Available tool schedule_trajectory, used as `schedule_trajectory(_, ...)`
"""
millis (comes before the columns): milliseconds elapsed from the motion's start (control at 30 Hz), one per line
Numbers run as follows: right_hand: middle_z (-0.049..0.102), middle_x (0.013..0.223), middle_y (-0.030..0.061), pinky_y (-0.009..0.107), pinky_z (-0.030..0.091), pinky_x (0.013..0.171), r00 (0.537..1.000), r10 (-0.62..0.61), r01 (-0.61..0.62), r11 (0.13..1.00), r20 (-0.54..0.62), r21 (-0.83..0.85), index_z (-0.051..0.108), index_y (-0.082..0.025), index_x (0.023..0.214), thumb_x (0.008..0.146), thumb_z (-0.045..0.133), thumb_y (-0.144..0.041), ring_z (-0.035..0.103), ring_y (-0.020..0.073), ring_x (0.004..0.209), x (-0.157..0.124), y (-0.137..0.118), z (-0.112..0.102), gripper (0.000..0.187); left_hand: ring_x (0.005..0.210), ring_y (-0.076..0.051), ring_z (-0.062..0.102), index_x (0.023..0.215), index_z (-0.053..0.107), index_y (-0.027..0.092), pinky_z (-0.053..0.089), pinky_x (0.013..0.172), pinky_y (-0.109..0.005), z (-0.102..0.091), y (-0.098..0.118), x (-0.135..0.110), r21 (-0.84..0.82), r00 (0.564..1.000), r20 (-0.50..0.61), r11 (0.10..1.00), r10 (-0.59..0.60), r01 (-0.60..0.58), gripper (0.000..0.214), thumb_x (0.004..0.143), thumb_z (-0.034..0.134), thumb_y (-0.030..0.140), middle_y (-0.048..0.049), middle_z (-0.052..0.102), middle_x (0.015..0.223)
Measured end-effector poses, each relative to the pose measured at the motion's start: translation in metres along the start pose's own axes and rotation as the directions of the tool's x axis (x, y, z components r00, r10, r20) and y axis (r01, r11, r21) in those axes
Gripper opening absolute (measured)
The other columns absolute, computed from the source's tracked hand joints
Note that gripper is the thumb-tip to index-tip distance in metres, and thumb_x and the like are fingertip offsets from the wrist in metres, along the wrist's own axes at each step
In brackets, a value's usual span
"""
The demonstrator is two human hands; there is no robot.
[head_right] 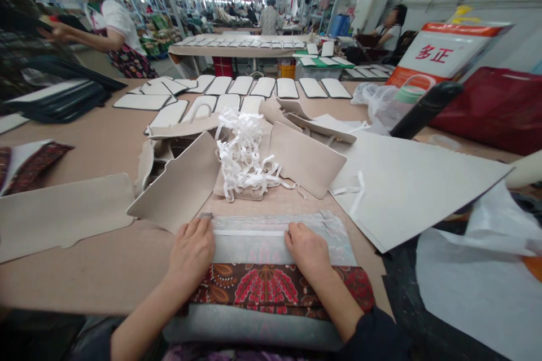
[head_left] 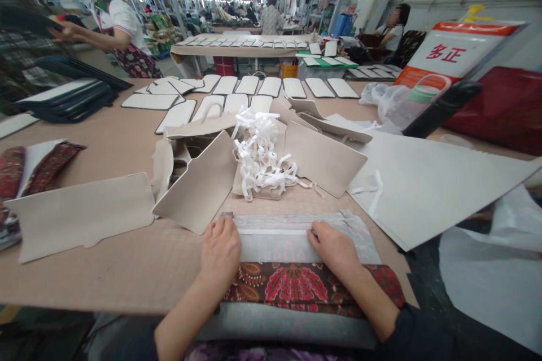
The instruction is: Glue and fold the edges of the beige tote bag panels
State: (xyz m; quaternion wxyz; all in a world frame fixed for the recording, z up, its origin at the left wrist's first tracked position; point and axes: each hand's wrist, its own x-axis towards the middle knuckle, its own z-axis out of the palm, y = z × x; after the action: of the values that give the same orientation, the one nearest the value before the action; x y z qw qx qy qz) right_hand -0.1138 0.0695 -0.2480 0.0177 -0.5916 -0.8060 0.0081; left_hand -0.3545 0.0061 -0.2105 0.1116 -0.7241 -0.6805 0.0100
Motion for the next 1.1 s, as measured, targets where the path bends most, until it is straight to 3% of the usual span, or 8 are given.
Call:
schedule_trajectory(133, 0.064, 0.079, 0.005, 0.027, 0.029, 0.051, 1.0, -0.008, 0.008, 1.0, 0.009, -0.014, 0.056, -0.019, 0.081, 0.088, 0.04, -0.026, 0.061, 0.0177, 0.07, -0.001, -0.004, -0.007, 0.019, 0.116, -0.026, 0.041, 0.122, 0.05, 0.015, 0.033, 0.095, -0.04, 0.006, 0.057, -0.001, -0.214, 0.979, 0.01, 0.957, 0.203, -0.196, 0.038, 0.086, 0.044, 0.027, -0.0085, 0.052, 0.126)
schedule_trajectory(267, 0.065, 0.076, 0.0096, 0.027, 0.031, 0.054, 0.989, 0.075, -0.098, 0.979, 0.126, 0.18, 0.057, -0.017, 0.081, 0.087, 0.041, -0.026, 0.061, 0.0205, 0.07, 0.0, 0.007, -0.014, 0.02, 0.11, -0.028, 0.045, 0.116, 0.055, 0.014, 0.035, 0.092, -0.044, 0.01, 0.087, 0.001, -0.296, 0.976, 0.036, 0.935, 0.216, -0.196, 0.044, 0.084, 0.047, 0.043, -0.0095, 0.054, 0.121)
schedule_trajectory(467, 0.062, 0.06, 0.0002, 0.025, 0.037, 0.056, 0.969, 0.046, -0.169, 0.841, 0.244, 0.513, 0.056, -0.02, 0.063, 0.085, 0.039, -0.028, 0.056, 0.014, 0.057, -0.007, 0.071, -0.018, 0.028, 0.105, -0.027, 0.047, 0.121, 0.051, 0.015, 0.036, 0.09, -0.044, 0.007, 0.086, 0.011, -0.289, 0.976, 0.021, 0.936, 0.217, -0.202, 0.046, 0.083, 0.049, 0.042, -0.011, 0.056, 0.116)
schedule_trajectory(633, 0.061, 0.063, -0.0009, 0.025, 0.041, 0.054, 0.966, 0.144, -0.249, 0.752, 0.217, 0.61, 0.06, -0.018, 0.077, 0.081, 0.04, -0.03, 0.056, 0.0143, 0.057, -0.014, 0.112, -0.009, 0.023, 0.099, -0.028, 0.048, 0.123, 0.051, 0.018, 0.037, 0.086, -0.043, 0.003, 0.095, 0.02, -0.238, 0.974, 0.021, 0.948, 0.225, -0.214, 0.048, 0.082, 0.052, 0.042, -0.0109, 0.058, 0.108)
schedule_trajectory(900, 0.061, 0.081, 0.0031, 0.028, 0.042, 0.074, 0.952, 0.302, -0.269, 0.766, 0.044, 0.584, 0.056, -0.018, 0.086, 0.078, 0.041, -0.021, 0.057, 0.0169, 0.08, -0.01, 0.113, 0.001, 0.017, 0.09, -0.028, 0.049, 0.128, 0.045, 0.023, 0.041, 0.071, -0.037, -0.001, 0.105, 0.027, -0.168, 0.964, 0.05, 0.954, 0.261, -0.25, 0.056, 0.079, 0.054, 0.047, -0.0113, 0.056, 0.1)
schedule_trajectory(1100, 0.059, 0.078, 0.0018, 0.025, 0.041, 0.072, 0.941, 0.338, -0.288, 0.808, -0.004, 0.514, 0.054, -0.018, 0.09, 0.077, 0.041, -0.012, 0.056, 0.0149, 0.076, -0.009, 0.107, -0.001, 0.019, 0.09, -0.028, 0.05, 0.125, 0.048, 0.023, 0.044, 0.069, -0.036, -0.003, 0.106, 0.03, -0.147, 0.961, 0.061, 0.954, 0.271, -0.26, 0.052, 0.079, 0.054, 0.046, -0.0117, 0.056, 0.102)
